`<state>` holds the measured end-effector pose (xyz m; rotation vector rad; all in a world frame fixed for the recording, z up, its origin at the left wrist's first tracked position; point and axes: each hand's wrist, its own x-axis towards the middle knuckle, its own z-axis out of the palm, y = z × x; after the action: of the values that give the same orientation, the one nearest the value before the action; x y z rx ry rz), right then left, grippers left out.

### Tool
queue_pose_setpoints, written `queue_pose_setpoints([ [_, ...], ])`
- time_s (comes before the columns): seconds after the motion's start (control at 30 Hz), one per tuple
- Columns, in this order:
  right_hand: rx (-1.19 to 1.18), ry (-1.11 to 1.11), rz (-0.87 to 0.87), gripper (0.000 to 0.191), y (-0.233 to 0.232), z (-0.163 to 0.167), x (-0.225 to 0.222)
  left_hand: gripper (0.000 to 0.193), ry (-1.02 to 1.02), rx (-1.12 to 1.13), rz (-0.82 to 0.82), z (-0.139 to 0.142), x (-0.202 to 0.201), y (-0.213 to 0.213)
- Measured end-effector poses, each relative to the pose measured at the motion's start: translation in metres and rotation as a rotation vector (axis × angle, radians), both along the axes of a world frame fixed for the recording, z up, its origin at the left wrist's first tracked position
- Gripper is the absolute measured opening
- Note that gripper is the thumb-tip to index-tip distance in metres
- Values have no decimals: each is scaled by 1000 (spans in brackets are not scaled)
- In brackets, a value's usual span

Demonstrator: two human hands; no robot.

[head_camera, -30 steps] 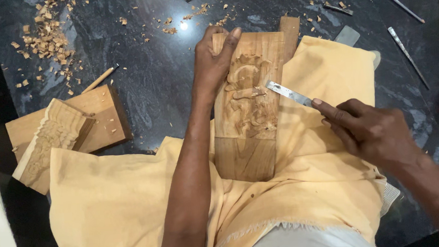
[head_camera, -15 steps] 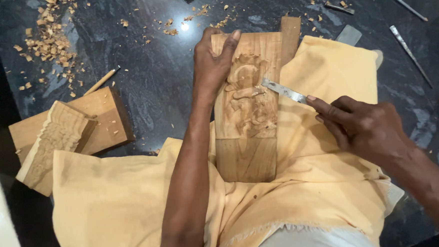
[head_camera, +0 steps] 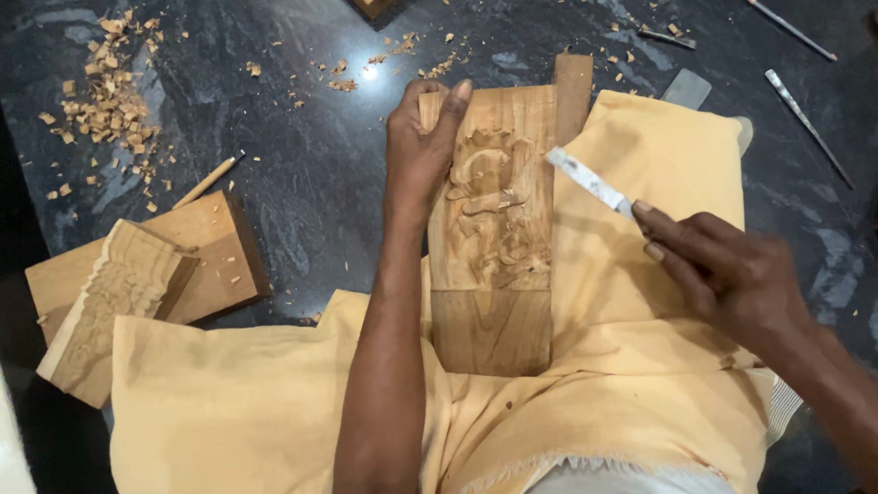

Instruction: The person carves a floral design into a rectangular wooden block using a chisel and wooden mallet. They repeatedly strike the chisel to remove wood shavings, then switch to a carving knife to refine the details of the design.

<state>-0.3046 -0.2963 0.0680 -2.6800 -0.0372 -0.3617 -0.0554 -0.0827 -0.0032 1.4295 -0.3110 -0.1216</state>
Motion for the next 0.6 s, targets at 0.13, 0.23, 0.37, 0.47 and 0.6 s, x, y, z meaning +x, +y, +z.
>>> queue_pose_setpoints([
  [0.13,-153,109,24,36,8,0,-3,27,91,63,11,3,-1,2],
  [0.23,-195,86,27,38,20,1,-3,27,57,28,-2,5,-2,3],
  [0.37,-234,27,1,46,37,0,-8,29,-4,78,17,3,-2,2],
  [0.47,-225,35,-48,46,48,-12,-9,31,-56,69,19,3,-1,2],
  [0.6,-73,-32,-112,40,54,-27,-12,30,50,101,10,9,-1,3],
])
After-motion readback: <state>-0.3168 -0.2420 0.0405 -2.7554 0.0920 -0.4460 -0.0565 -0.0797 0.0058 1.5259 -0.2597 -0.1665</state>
